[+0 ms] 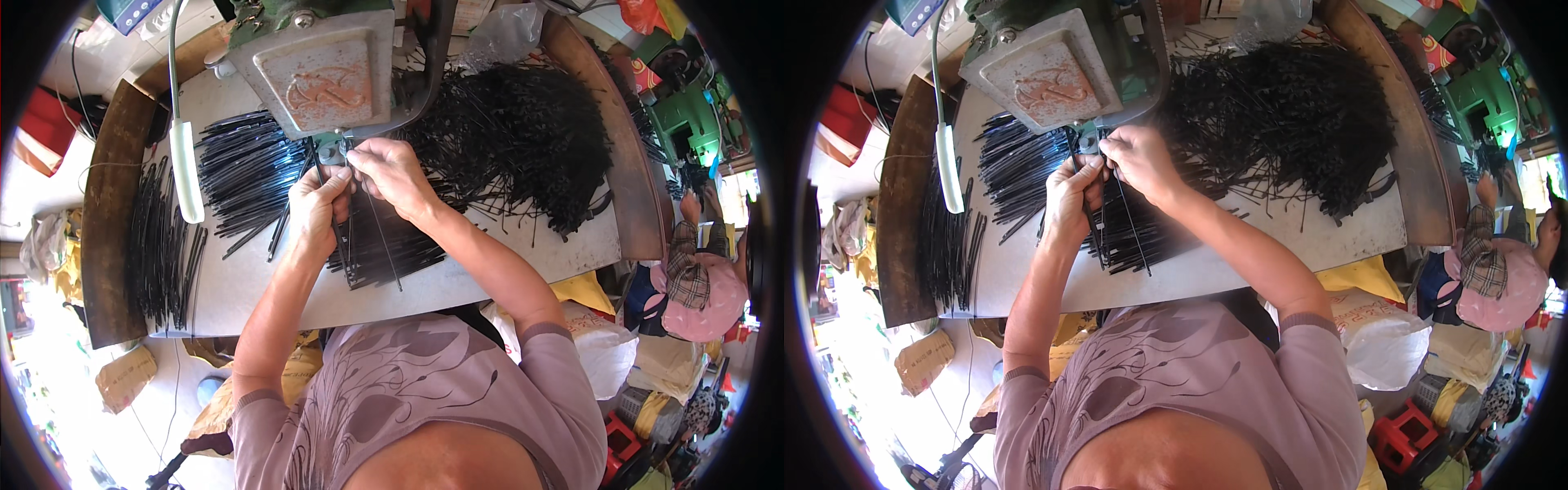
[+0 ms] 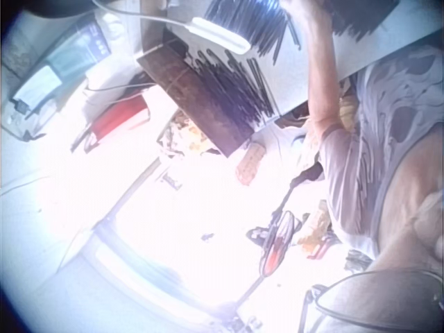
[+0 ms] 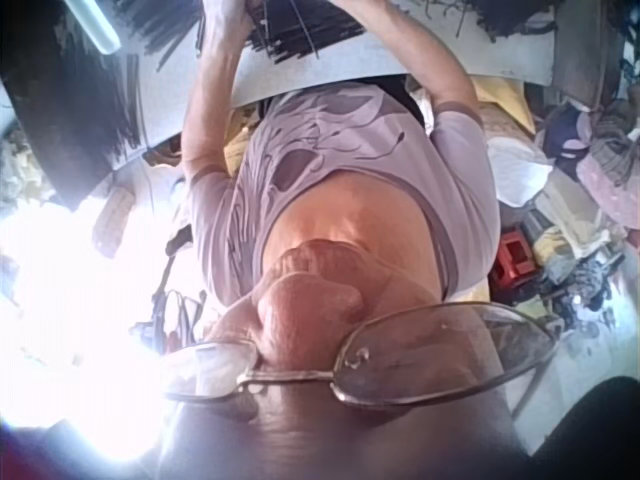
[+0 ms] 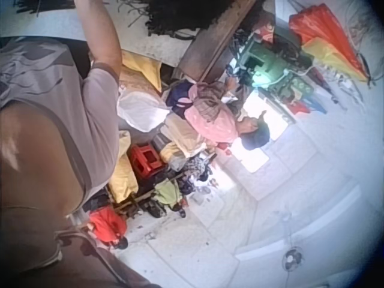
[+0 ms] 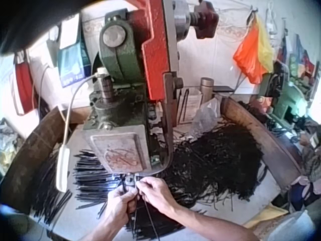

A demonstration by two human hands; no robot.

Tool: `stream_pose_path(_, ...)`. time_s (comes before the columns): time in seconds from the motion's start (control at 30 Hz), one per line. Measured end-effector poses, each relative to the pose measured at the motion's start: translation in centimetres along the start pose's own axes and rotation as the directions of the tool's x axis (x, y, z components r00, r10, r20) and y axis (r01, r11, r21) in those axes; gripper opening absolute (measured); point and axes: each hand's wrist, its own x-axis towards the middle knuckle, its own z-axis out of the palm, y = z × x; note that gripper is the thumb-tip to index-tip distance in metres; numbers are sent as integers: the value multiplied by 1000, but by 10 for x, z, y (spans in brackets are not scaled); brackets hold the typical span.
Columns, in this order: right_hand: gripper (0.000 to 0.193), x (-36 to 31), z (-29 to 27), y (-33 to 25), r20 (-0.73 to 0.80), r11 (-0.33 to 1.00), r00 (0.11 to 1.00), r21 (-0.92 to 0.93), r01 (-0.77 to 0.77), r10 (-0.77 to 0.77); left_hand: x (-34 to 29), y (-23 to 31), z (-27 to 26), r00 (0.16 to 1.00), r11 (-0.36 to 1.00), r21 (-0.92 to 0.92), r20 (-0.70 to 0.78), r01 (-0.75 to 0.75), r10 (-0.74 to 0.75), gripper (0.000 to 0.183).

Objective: The person operates a stamping machine to clip, stamp, or process bundles of long wires.

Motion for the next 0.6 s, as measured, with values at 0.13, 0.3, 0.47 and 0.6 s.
stream_pose_path(0.13,15,0,1,2,-13,1000,1000,16,5,-5,4,-2,0,1000,1000,-23,-15,18,-18,9)
stream_pose_path(0.3,15,-4,-3,-2,5,998,1000,-59,-21,21,1,2,9,998,999,-41,-65,13,-16,9)
stream_pose_path(0.47,15,-11,-39,-15,-85,970,996,-236,-52,33,-2,6,8,997,997,-76,-72,15,-21,13)
stream_pose_path(0.6,14,-13,-71,-31,-171,975,985,-222,-23,-16,-5,16,3,999,999,28,-50,21,-20,9)
